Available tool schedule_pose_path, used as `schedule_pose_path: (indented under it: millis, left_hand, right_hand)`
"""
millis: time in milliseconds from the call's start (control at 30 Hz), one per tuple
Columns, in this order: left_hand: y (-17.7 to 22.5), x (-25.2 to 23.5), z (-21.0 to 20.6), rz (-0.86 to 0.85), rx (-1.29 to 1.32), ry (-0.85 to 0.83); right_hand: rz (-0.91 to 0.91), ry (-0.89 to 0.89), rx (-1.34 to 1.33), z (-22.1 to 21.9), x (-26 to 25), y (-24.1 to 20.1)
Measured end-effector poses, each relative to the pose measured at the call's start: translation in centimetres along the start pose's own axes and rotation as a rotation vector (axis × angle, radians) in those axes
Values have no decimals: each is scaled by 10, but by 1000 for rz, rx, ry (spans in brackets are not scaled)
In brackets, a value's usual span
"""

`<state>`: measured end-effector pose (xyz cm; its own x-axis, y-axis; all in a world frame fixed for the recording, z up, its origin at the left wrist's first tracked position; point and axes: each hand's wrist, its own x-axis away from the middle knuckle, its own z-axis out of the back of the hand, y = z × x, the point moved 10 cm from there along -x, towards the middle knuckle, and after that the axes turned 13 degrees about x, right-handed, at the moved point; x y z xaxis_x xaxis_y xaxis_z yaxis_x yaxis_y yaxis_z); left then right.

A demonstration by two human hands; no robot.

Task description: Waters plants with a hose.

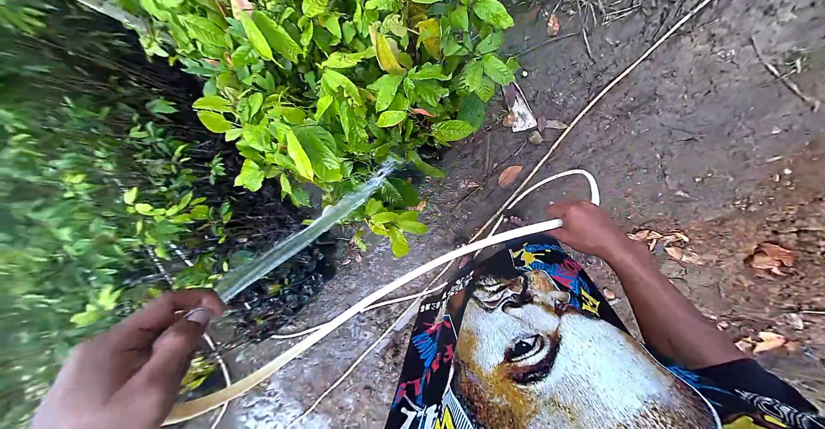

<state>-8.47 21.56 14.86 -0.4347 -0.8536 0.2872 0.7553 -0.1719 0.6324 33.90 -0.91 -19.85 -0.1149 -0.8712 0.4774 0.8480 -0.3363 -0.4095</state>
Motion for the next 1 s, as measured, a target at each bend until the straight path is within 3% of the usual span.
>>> schedule_pose_path:
  millis: [100,233,400,833,1000]
  left_hand:
    - [37,-11,-9,48,-17,73]
    - [54,-24,-22,161,-44,53]
    - [80,-35,-23,124,-45,95]
    - [76,-73,-11,20,-273,13]
    - [84,-78,-17,74,-310,-27]
  right_hand:
    - [10,6,-12,8,0,19]
    - [23,10,-19,24,0,36]
    - [51,45,-47,38,1,49]
    - [-7,45,-87,29,-3,44]
    - [-1,24,-92,22,-8,37]
